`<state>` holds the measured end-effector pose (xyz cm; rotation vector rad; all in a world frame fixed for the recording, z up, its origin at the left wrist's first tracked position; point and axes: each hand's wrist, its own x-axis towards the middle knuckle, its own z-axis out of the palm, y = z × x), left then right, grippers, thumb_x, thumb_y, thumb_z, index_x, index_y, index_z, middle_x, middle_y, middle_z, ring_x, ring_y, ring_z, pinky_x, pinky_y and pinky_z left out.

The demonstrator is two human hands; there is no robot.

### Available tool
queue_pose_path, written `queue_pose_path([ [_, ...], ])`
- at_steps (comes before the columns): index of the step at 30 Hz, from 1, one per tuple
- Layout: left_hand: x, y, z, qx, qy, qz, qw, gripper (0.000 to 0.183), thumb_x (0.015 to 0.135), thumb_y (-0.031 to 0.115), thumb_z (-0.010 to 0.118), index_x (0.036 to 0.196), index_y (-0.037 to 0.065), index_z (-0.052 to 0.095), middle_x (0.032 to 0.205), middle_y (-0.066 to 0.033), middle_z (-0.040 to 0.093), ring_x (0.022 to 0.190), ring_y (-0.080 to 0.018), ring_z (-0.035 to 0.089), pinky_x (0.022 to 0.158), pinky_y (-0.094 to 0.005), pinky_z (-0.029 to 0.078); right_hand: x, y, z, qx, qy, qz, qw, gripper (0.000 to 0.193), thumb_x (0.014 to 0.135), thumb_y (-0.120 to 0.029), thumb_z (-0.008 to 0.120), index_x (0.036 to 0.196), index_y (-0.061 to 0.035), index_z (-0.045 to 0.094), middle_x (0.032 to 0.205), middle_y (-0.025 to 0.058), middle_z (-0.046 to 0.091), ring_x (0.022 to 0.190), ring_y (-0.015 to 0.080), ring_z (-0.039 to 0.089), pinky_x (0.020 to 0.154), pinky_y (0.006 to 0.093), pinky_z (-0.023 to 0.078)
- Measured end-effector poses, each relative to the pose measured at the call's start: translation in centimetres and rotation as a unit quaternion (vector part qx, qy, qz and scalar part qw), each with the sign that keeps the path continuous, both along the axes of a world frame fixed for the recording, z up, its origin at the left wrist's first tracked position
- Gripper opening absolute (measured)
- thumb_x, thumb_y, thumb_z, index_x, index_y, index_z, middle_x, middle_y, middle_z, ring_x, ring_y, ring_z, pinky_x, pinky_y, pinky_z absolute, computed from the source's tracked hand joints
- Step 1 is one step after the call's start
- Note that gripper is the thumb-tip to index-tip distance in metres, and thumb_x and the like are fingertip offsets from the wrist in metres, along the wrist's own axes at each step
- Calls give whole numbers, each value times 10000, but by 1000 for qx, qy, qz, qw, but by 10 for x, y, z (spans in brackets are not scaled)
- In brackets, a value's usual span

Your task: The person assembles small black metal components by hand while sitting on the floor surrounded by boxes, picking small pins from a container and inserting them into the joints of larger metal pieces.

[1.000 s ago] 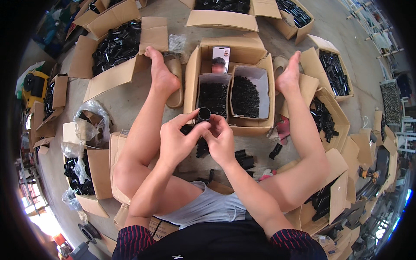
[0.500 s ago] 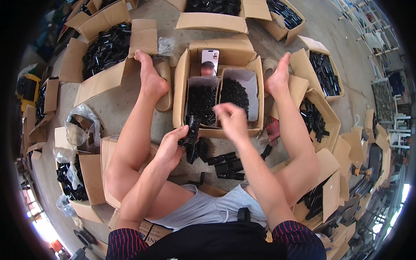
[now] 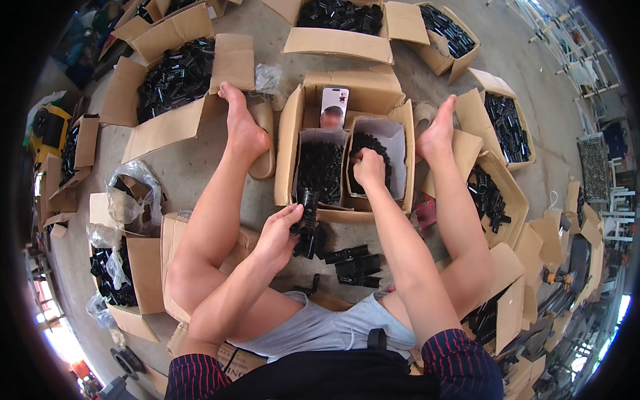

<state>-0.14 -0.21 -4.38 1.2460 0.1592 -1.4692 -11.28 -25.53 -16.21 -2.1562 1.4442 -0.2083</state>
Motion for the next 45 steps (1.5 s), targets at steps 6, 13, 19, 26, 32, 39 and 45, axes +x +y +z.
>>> queue_pose_path([
  [6,1,-2,4,-30,5,32,999,266,1032,242,604,1245,86,642,1050,31,686,939,-72,598,856,-313,436,-8,8,16,-44,-92,-44,994,184,904,-175,697,982,-13,659,898,183,726,890,357,714,808,440,551],
  [13,-7,-3,-5,4,-148,102,984,499,996,197,675,1389,-76,532,1192,-87,691,1048,-87,616,920,-249,484,-14,109,121,92,-374,8,923,188,958,-79,679,1128,-7,712,941,81,741,831,107,673,765,270,545],
  [19,-13,-4,-9,-61,-216,133,965,425,1003,114,645,1353,-109,552,1210,-152,694,1078,-129,649,948,-261,508,-7,158,142,164,-328,10,930,192,926,-90,733,1079,24,720,930,96,758,835,109,701,746,246,549],
  [26,-17,-2,-10,-81,-301,134,941,380,992,94,645,1315,-98,591,1188,-194,711,1087,-171,677,937,-287,529,-2,164,137,203,-334,-9,921,190,924,-78,736,1059,54,713,956,95,758,869,97,695,753,234,540],
  [32,-16,-2,-7,-69,-303,134,941,365,983,90,650,1302,-83,609,1170,-196,720,1078,-179,688,926,-295,534,0,170,129,177,-339,-25,924,211,925,-146,746,1032,34,727,931,90,754,835,98,684,738,252,530],
  [39,-19,-2,-5,-61,-331,126,933,359,971,83,659,1291,-73,622,1162,-196,727,1074,-187,698,924,-301,536,4,170,133,95,-226,-6,969,243,953,-222,709,965,21,709,914,91,733,796,166,692,735,303,528],
  [45,-16,1,-2,-59,-334,128,932,364,970,87,659,1296,-70,620,1169,-200,725,1080,-189,697,929,-306,537,9,175,138,132,-299,-1,945,278,967,-242,689,924,32,679,842,134,692,745,177,671,698,329,521],
])
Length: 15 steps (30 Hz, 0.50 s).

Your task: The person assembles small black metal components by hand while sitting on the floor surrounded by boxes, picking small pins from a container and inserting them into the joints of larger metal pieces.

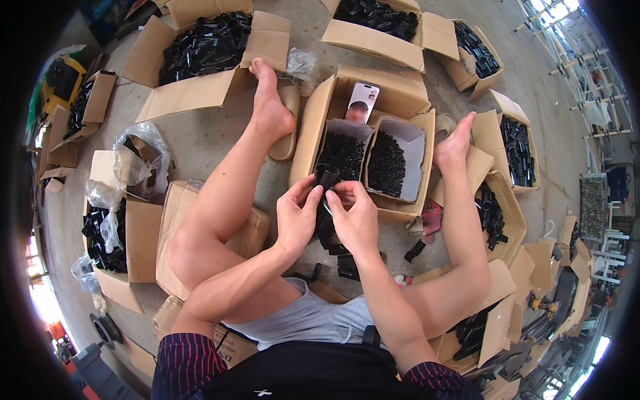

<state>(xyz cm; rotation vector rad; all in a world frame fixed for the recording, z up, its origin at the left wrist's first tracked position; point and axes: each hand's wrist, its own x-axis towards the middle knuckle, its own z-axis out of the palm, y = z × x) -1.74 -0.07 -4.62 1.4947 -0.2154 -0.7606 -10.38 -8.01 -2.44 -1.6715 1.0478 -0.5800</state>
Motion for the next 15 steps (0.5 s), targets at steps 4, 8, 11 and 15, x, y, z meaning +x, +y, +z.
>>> queue_pose_path([
  [4,-3,-3,-6,-11,4,-3,1000,366,970,91,661,1296,-69,621,1169,-202,725,1084,-190,697,929,-309,539,-3,-5,7,-20,116,20,993,253,957,-226,701,952,25,668,871,103,715,777,167,687,710,321,538],
  [8,-3,-4,-2,0,-6,-9,1000,360,972,98,659,1292,-63,627,1148,-197,732,1052,-172,696,924,-306,538,-6,2,2,19,2,-14,1000,210,922,-151,731,1018,18,652,896,110,725,817,166,706,733,307,557],
  [11,-1,-2,-9,21,-38,-18,999,352,974,88,652,1289,-67,625,1129,-184,733,1027,-158,688,917,-300,535,-6,-1,-2,-3,54,8,998,253,935,-206,720,1015,22,644,876,137,727,799,186,714,732,327,564],
  [15,0,-3,-10,-5,-23,-12,1000,350,978,55,639,1291,-97,602,1146,-163,715,1039,-153,666,917,-288,530,-3,-1,1,-43,81,13,996,289,962,-257,688,1028,21,644,880,131,721,820,183,705,756,337,559],
])
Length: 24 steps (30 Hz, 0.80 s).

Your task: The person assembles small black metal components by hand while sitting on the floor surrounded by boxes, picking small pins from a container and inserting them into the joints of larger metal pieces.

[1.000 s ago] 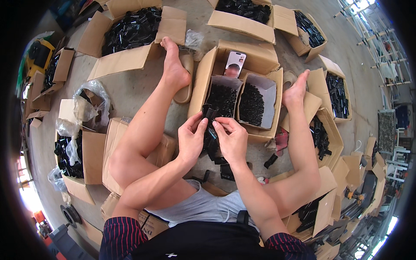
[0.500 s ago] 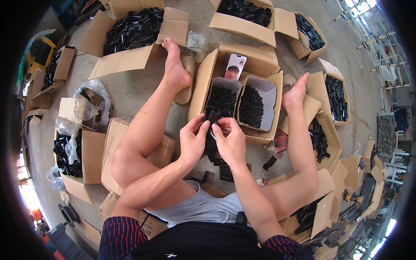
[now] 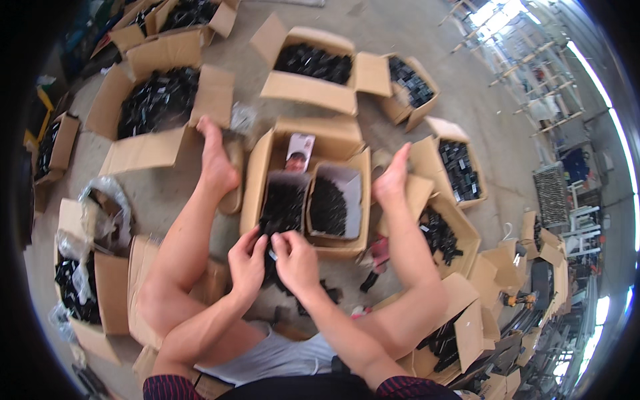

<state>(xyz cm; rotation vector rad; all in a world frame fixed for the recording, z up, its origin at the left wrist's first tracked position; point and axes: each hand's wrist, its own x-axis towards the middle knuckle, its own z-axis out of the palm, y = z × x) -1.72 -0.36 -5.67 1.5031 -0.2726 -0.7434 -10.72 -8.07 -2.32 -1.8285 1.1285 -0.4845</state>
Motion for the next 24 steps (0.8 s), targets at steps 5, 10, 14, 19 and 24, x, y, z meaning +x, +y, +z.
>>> queue_pose_path([
  [5,-4,-2,4,6,5,0,1000,346,971,47,647,1281,-101,610,1155,-178,715,1061,-176,677,923,-297,532,-5,-1,-5,61,-20,-15,998,237,941,-182,713,1045,21,648,927,86,718,862,132,686,783,295,552],
  [10,-5,0,-4,2,8,4,1000,345,964,49,655,1277,-91,622,1155,-187,721,1061,-187,689,927,-302,533,-2,3,-5,25,-72,-47,996,249,945,-220,689,1014,17,651,912,146,731,850,257,724,777,360,557],
  [14,-7,0,6,7,8,0,1000,336,965,38,649,1273,-93,623,1157,-182,721,1048,-171,686,921,-298,536,-6,1,-14,32,-58,-14,998,268,953,-253,686,1003,9,655,886,148,729,822,263,725,757,386,559],
  [19,-5,0,3,4,3,3,1000,346,965,32,651,1282,-100,612,1159,-175,722,1041,-165,685,919,-288,534,-5,1,-5,3,-9,-12,1000,260,952,-243,682,977,15,667,855,148,722,806,237,718,732,358,551],
  [24,-8,1,8,28,-3,-8,1000,345,966,31,652,1282,-101,612,1146,-176,723,1035,-162,685,915,-287,534,-10,2,-7,25,-35,-20,999,331,975,-312,648,940,15,683,807,165,710,758,252,711,686,364,530],
])
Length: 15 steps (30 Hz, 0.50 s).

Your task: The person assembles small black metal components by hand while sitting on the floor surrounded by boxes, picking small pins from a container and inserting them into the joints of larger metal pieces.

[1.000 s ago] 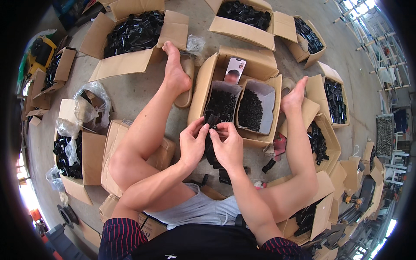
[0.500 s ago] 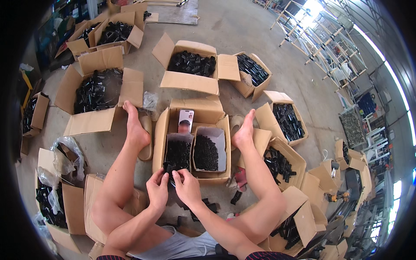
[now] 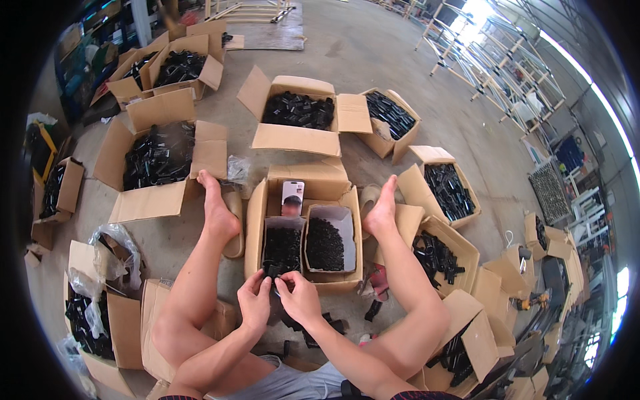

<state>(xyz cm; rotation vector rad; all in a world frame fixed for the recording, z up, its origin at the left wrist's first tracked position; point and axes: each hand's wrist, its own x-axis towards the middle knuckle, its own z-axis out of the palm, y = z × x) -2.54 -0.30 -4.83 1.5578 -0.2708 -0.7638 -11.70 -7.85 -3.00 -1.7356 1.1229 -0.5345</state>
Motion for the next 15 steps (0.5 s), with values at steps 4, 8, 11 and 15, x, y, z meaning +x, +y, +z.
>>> queue_pose_path([
  [4,-2,0,-5,-30,30,3,999,348,969,17,642,1288,-112,599,1144,-175,720,1026,-161,677,911,-283,530,0,0,1,-19,-8,-11,1000,328,975,-310,646,939,14,679,826,187,705,770,309,715,682,392,532],
  [8,-4,-1,1,-26,20,-4,999,351,972,12,632,1297,-115,591,1159,-183,712,1041,-166,672,915,-286,530,-5,5,-4,-9,-51,-15,999,308,970,-301,653,985,6,674,886,181,713,803,310,716,708,394,543],
  [11,0,3,-6,-27,37,5,999,365,973,18,633,1306,-123,582,1163,-188,708,1042,-170,672,918,-290,529,-3,-2,12,21,61,33,997,267,948,-254,683,1015,4,671,919,154,727,826,273,726,743,381,561],
  [15,-5,-3,-2,-24,29,-11,999,379,975,27,635,1316,-127,575,1170,-184,706,1049,-171,671,928,-291,524,-8,3,-2,-23,-86,-34,995,297,966,-286,658,952,9,694,898,178,710,756,307,707,689,400,544],
])
